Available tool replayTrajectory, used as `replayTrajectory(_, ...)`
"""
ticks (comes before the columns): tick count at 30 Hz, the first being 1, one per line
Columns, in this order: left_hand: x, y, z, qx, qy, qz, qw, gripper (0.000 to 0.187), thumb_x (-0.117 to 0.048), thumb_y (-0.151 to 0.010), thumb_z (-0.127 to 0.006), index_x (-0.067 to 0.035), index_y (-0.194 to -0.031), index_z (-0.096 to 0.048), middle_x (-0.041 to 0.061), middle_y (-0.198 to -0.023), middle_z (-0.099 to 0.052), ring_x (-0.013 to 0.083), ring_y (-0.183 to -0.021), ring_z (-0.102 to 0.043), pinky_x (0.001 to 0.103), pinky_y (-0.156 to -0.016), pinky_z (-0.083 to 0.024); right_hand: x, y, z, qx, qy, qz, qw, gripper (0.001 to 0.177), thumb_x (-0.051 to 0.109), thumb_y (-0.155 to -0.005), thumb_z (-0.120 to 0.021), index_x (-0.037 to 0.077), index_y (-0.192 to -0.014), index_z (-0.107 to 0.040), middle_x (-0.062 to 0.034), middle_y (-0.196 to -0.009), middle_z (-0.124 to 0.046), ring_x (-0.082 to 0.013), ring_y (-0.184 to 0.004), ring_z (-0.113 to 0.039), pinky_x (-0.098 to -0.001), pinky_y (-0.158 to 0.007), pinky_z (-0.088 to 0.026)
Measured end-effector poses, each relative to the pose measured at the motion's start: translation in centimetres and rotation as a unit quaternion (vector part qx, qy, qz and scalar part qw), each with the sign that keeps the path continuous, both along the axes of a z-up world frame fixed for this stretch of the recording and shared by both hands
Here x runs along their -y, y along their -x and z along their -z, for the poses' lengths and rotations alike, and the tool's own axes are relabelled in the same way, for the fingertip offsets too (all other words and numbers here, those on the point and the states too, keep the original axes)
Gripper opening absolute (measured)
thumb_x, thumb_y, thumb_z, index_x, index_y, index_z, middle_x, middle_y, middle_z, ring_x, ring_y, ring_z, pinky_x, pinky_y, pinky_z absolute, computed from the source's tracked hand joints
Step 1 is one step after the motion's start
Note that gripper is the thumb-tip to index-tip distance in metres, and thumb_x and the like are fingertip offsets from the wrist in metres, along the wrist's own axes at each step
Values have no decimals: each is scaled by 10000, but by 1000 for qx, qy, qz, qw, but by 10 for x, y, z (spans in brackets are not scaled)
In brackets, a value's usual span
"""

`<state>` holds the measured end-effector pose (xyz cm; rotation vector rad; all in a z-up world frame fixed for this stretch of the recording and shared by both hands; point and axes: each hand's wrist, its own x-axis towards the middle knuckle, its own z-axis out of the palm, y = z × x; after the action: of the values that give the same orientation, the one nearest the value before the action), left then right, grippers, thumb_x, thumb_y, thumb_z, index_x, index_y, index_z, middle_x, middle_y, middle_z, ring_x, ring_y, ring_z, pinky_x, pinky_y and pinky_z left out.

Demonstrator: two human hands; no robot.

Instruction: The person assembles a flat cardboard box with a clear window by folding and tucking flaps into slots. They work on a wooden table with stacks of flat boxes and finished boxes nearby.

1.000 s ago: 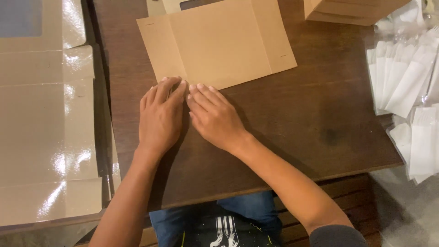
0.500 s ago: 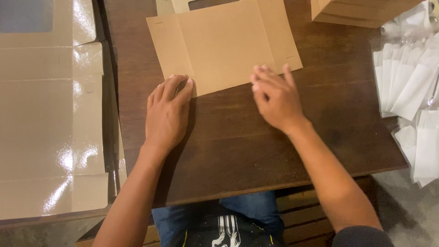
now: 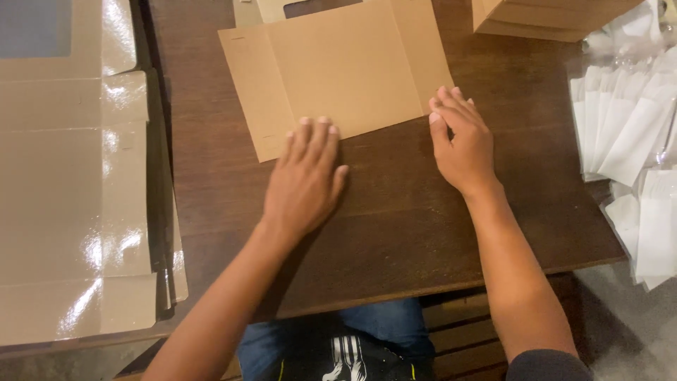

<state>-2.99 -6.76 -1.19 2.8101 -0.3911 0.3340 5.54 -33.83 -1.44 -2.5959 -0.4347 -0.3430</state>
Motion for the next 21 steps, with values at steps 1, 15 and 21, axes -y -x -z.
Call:
replayTrajectory(1,12,-5,2,-11,16,18,1000,582,-349,-1050,-527,11,-1507,-515,234,-1575,-464,411,-1484,-384,550,-1205,-295,1,-1,-1,-8,6,-4,1000,315,178,-1116,-545,28,-1357,-681,-188,-1476,-583,-342,-1412,-482,-487,-1215,-288)
replayTrajectory(15,124,-66,33,13,23,45,999,615,-428,-1027,-506,-130,-1563,-454,86,-1613,-451,376,-1518,-336,529,-1259,-237,13,-11,11,37,-16,-17,999,290,252,-1114,-572,106,-1312,-727,-145,-1392,-659,-346,-1355,-544,-491,-1164,-372)
replayTrajectory(21,88,-55,28,31,41,63,997,553,-373,-1039,-514,-128,-1535,-505,92,-1583,-491,363,-1488,-393,508,-1217,-323,13,-10,11,28,-14,-7,999,297,270,-1097,-590,113,-1311,-723,-128,-1410,-646,-323,-1372,-535,-481,-1182,-357)
